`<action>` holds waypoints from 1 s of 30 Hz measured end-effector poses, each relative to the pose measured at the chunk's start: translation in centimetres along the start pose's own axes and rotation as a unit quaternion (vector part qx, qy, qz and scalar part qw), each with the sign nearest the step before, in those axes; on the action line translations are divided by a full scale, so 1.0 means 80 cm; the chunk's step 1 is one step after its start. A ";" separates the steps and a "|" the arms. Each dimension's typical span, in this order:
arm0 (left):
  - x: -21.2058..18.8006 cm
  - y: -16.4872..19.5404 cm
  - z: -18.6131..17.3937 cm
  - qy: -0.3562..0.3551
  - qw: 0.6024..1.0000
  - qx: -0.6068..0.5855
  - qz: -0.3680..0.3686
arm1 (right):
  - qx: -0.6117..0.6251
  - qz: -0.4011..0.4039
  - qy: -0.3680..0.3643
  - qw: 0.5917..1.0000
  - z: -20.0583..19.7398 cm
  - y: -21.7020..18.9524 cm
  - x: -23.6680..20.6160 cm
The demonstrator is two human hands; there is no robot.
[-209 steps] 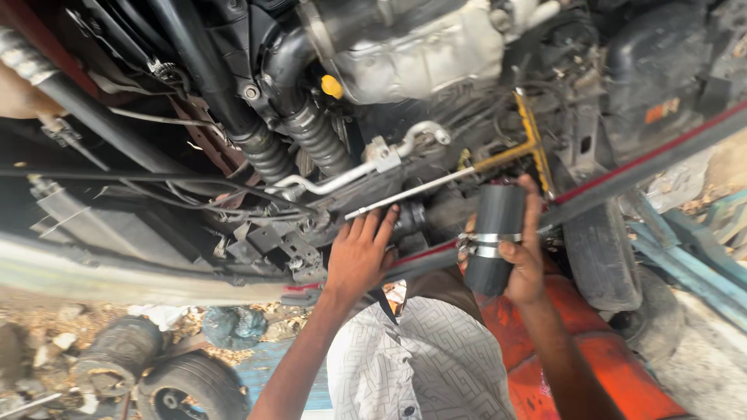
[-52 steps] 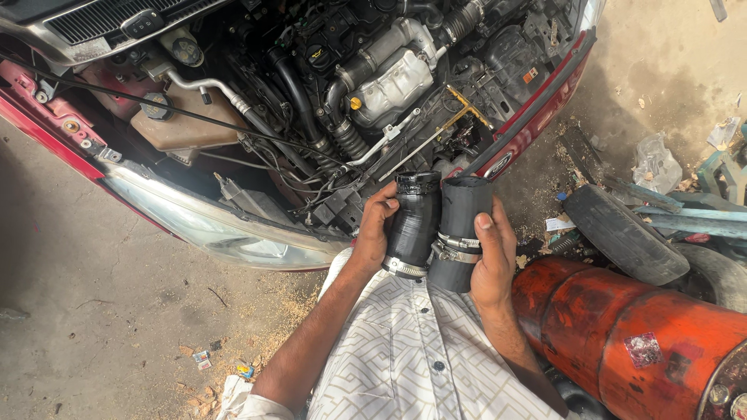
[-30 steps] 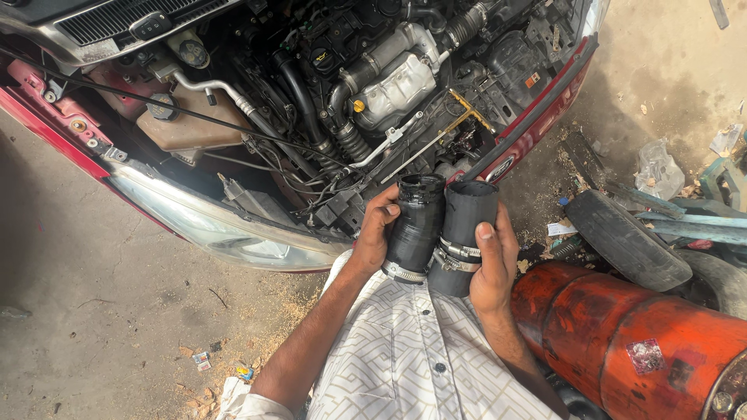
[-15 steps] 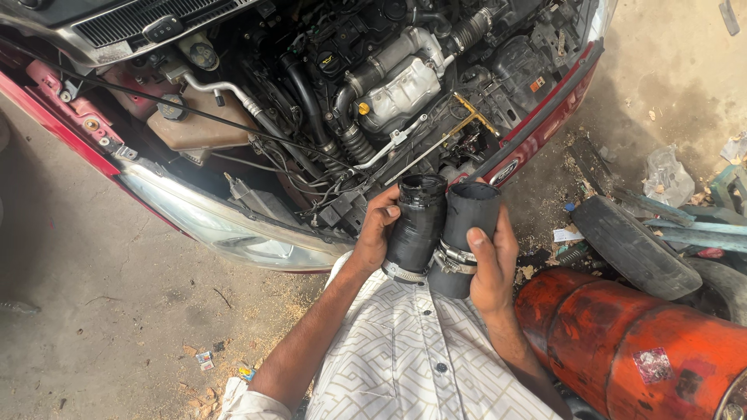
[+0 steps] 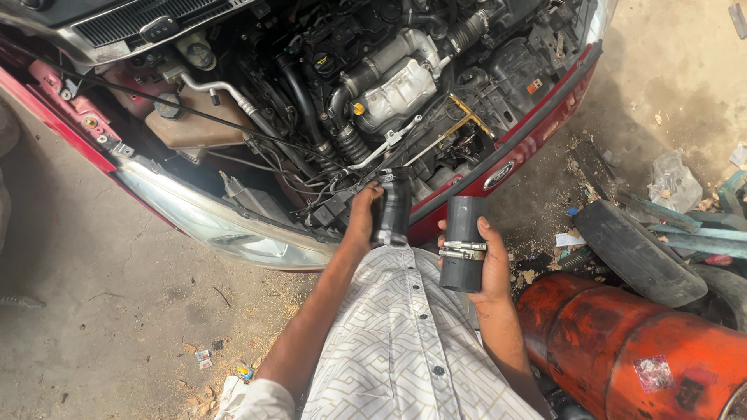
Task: The person removes a rubber hose from the car engine bay, splits it into two pieces, and then reassembles and reinstalls the hose. The person uses a screwdriver to tighten the hose clamps during the process.
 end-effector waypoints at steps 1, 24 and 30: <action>0.017 -0.004 -0.007 0.003 0.999 0.038 -0.008 | 0.006 0.005 0.001 1.000 -0.008 0.000 0.000; 0.075 0.045 0.070 -0.193 0.288 0.862 0.370 | 0.006 -0.035 0.123 0.992 -0.154 -0.045 -0.033; -0.042 0.281 -0.220 0.523 0.602 0.381 0.467 | -0.031 -0.009 0.107 0.994 -0.150 -0.040 0.001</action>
Point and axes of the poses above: each hand's wrist, its own x-axis towards the middle knuckle, its own z-axis out of the palm, y = z × x, the point moved 8 cm from there along x, towards the middle knuckle, and after that the axes turned 4 degrees about x, right-handed, at the moved point
